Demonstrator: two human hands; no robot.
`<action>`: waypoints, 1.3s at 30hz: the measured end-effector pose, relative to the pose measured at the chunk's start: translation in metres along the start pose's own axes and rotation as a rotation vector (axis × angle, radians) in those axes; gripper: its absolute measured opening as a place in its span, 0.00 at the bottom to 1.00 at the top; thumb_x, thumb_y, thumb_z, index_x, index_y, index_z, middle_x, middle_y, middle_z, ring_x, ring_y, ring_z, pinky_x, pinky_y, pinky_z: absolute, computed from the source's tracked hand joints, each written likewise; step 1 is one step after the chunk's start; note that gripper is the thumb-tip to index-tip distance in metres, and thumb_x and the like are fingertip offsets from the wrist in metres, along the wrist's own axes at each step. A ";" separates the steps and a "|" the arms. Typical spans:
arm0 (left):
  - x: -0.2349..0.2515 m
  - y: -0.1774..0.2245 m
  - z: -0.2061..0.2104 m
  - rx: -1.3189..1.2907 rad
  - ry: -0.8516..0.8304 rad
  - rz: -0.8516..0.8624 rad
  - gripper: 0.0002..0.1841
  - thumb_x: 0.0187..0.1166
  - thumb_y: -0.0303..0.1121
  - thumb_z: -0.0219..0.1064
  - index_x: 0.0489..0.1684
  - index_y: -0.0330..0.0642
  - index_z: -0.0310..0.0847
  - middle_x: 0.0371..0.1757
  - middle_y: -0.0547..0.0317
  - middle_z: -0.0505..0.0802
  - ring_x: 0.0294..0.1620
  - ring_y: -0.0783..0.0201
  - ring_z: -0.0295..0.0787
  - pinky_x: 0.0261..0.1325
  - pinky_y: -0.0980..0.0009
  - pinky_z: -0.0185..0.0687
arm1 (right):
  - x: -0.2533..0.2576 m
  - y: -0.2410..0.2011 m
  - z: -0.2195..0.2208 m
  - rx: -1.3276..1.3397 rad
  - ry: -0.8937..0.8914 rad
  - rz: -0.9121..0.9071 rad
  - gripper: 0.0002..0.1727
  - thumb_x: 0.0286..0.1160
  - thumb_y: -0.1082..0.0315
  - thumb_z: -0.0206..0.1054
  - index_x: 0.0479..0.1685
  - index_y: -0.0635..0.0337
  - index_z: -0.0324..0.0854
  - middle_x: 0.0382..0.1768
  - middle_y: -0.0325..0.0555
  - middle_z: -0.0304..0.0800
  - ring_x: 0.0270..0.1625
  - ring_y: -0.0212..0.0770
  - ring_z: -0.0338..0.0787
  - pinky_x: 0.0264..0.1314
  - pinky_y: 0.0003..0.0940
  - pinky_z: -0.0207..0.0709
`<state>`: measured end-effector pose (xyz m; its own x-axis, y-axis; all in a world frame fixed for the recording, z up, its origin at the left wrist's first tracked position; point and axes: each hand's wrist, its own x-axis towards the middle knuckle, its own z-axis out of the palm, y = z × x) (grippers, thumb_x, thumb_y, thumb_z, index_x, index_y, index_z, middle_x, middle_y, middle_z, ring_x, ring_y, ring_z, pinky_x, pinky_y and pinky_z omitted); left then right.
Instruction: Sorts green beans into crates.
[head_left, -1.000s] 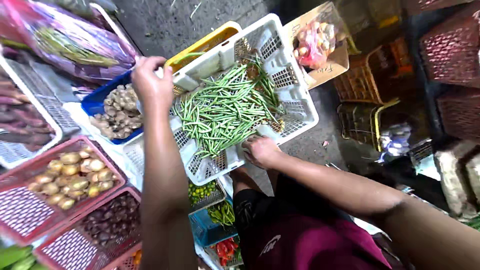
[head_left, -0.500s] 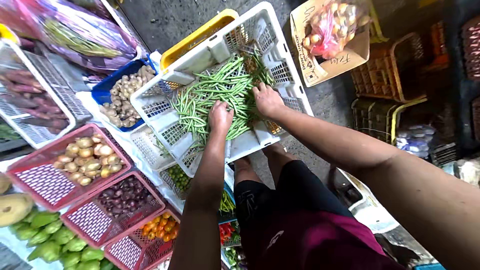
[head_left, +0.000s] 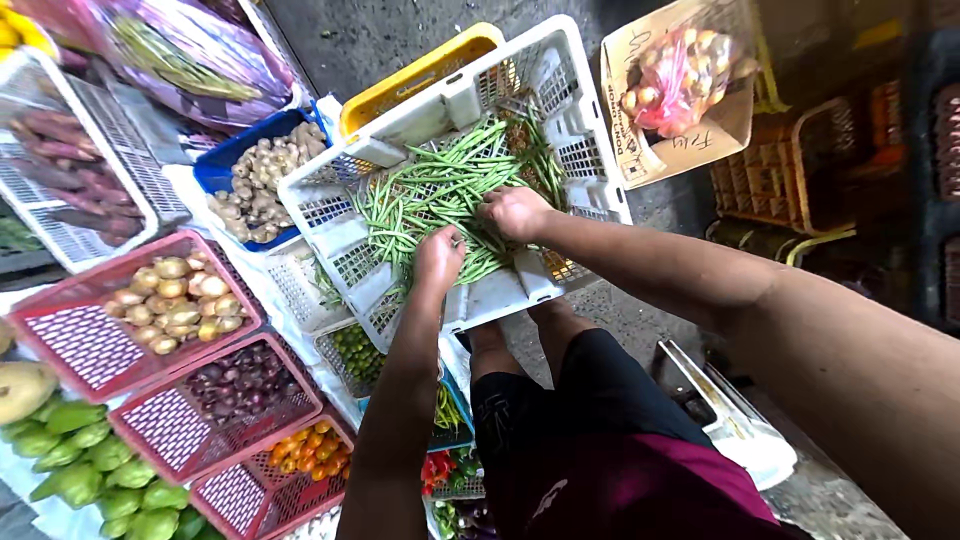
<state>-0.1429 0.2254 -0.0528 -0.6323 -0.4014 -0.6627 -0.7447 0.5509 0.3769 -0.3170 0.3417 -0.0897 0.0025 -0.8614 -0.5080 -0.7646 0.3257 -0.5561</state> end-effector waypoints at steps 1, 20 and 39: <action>-0.011 -0.001 -0.014 -0.073 0.065 -0.005 0.09 0.81 0.36 0.70 0.51 0.44 0.89 0.46 0.50 0.95 0.47 0.51 0.93 0.54 0.45 0.89 | -0.002 0.001 -0.001 -0.006 -0.013 0.009 0.17 0.79 0.75 0.62 0.62 0.55 0.86 0.66 0.55 0.87 0.71 0.60 0.85 0.65 0.62 0.82; 0.108 0.025 -0.047 0.199 0.176 0.153 0.24 0.77 0.29 0.66 0.75 0.44 0.80 0.73 0.47 0.87 0.77 0.47 0.81 0.81 0.46 0.74 | -0.010 -0.001 -0.185 0.154 0.690 0.038 0.15 0.82 0.58 0.63 0.55 0.54 0.89 0.44 0.49 0.92 0.47 0.51 0.92 0.51 0.58 0.84; 0.000 -0.021 -0.038 -0.083 0.536 0.145 0.14 0.84 0.29 0.61 0.57 0.44 0.92 0.56 0.52 0.95 0.62 0.55 0.90 0.69 0.54 0.83 | -0.041 0.004 0.001 0.161 -0.098 0.687 0.49 0.53 0.64 0.84 0.79 0.72 0.63 0.72 0.73 0.75 0.66 0.72 0.85 0.61 0.68 0.82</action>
<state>-0.1357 0.1861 -0.0362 -0.7333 -0.6539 -0.1864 -0.6427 0.5771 0.5040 -0.3196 0.3784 -0.0718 -0.3818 -0.4040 -0.8313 -0.5094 0.8424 -0.1755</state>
